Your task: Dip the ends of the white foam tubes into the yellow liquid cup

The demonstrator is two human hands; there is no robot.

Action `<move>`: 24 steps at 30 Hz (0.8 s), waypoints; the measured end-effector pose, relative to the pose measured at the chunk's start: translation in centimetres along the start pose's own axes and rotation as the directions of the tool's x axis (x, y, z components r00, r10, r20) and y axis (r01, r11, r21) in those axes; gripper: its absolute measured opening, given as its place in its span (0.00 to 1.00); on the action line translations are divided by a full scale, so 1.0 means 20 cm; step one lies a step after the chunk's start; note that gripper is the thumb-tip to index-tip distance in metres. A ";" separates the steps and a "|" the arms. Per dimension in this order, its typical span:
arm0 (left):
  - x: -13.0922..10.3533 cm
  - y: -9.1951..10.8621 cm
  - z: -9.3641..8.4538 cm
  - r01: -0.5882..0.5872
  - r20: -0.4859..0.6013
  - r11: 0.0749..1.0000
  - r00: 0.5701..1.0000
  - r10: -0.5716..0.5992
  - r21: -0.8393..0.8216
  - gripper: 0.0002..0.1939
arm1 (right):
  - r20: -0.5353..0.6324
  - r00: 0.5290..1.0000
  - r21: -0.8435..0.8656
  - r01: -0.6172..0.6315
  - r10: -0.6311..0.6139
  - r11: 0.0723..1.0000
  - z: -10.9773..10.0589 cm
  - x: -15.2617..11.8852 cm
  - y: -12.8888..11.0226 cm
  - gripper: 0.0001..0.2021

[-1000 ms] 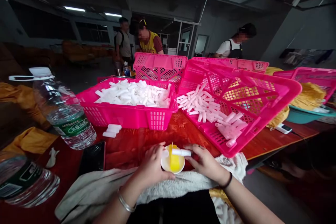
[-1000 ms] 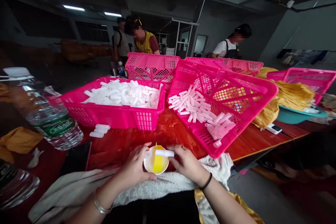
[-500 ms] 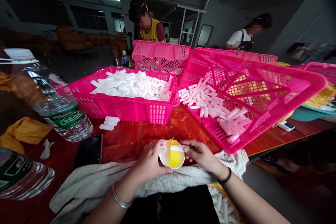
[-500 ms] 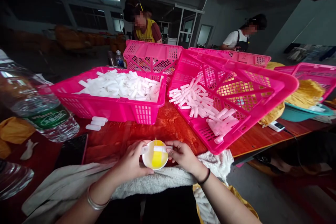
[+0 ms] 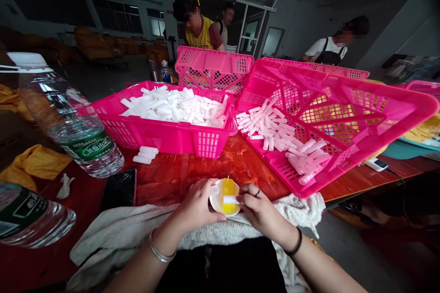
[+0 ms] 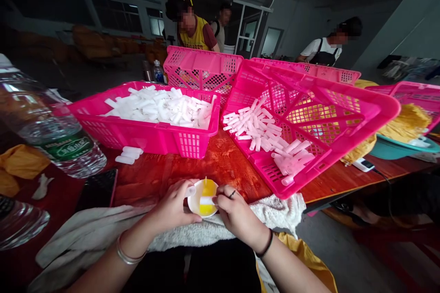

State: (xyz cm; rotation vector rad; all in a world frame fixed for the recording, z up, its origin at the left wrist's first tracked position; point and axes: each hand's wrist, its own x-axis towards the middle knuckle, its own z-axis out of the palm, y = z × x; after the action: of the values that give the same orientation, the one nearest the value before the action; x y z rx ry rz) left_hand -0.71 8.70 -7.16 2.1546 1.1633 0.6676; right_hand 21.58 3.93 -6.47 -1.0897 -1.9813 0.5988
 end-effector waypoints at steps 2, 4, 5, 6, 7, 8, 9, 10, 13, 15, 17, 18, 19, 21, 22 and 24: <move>0.00 0.00 0.00 -0.003 -0.002 1.000 1.000 0.003 -0.004 0.43 | 0.000 0.996 0.113 -0.088 0.089 0.990 0.01 -0.01 0.01 0.06; 0.00 0.00 0.00 -0.011 -0.009 1.000 1.000 0.011 -0.011 0.43 | 0.028 0.972 0.215 -0.235 0.234 0.948 0.02 -0.02 0.01 0.10; 0.00 0.00 0.00 -0.017 -0.013 1.000 1.000 0.017 -0.013 0.43 | 0.028 0.965 0.213 -0.260 0.260 0.942 0.02 -0.02 0.02 0.11; 0.00 0.00 0.00 -0.023 -0.017 1.000 1.000 0.023 -0.014 0.43 | 0.014 0.971 0.174 -0.236 0.237 0.956 0.02 -0.03 0.02 0.10; 0.00 0.00 0.00 -0.029 -0.020 0.999 0.999 0.028 -0.014 0.43 | -0.009 0.985 0.111 -0.170 0.172 0.979 0.02 -0.03 0.01 0.09; 0.00 0.00 0.00 -0.032 -0.023 0.999 0.999 0.032 -0.013 0.43 | -0.035 0.995 0.046 -0.088 0.090 0.995 0.02 -0.03 0.01 0.07; 0.01 0.00 0.00 -0.033 -0.023 0.999 0.999 0.033 -0.013 0.43 | -0.048 0.999 0.006 -0.025 0.025 1.000 0.02 -0.03 0.01 0.07; 0.01 0.00 0.00 -0.030 -0.021 0.999 0.999 0.030 -0.013 0.43 | -0.051 0.999 0.012 -0.003 0.004 1.000 0.02 -0.03 0.00 0.06; 0.01 0.00 0.00 -0.018 -0.012 1.000 1.000 0.018 -0.011 0.42 | 0.001 0.977 0.211 -0.210 0.215 0.955 0.03 -0.04 0.01 0.12; 0.01 0.00 0.00 -0.008 -0.010 1.000 1.000 0.008 -0.003 0.42 | 0.018 0.936 0.265 -0.343 0.351 0.901 0.03 -0.04 0.02 0.15; 0.01 0.00 0.00 0.000 -0.007 1.000 1.000 0.001 0.005 0.42 | -0.051 0.950 0.177 -0.295 0.308 0.939 0.04 -0.04 0.02 0.13; 0.01 0.01 0.00 0.001 -0.006 1.000 1.000 -0.001 0.007 0.41 | -0.086 0.971 0.109 -0.214 0.223 0.971 0.04 -0.03 0.02 0.11; 0.01 0.00 0.00 0.001 -0.006 1.000 1.000 0.000 0.007 0.41 | -0.101 0.986 0.051 -0.125 0.129 0.991 0.03 -0.03 0.02 0.09; 0.01 0.00 0.00 -0.002 -0.007 1.000 1.000 0.002 0.007 0.42 | -0.093 0.995 0.015 -0.024 0.026 1.000 0.03 -0.03 0.02 0.07; 0.01 0.00 0.00 -0.001 -0.008 1.000 1.000 0.001 0.007 0.42 | -0.088 0.995 0.050 -0.036 0.041 0.998 0.03 -0.03 0.02 0.06; 0.01 0.00 0.01 0.003 -0.005 1.000 1.000 -0.003 0.005 0.42 | -0.056 0.986 0.186 -0.146 0.159 0.972 0.03 -0.04 0.02 0.08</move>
State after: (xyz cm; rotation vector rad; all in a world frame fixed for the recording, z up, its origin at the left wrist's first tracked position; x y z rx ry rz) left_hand -0.52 8.91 -7.22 2.1561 1.1714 0.6703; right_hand 21.63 3.56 -7.42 -1.1402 -1.7556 0.7954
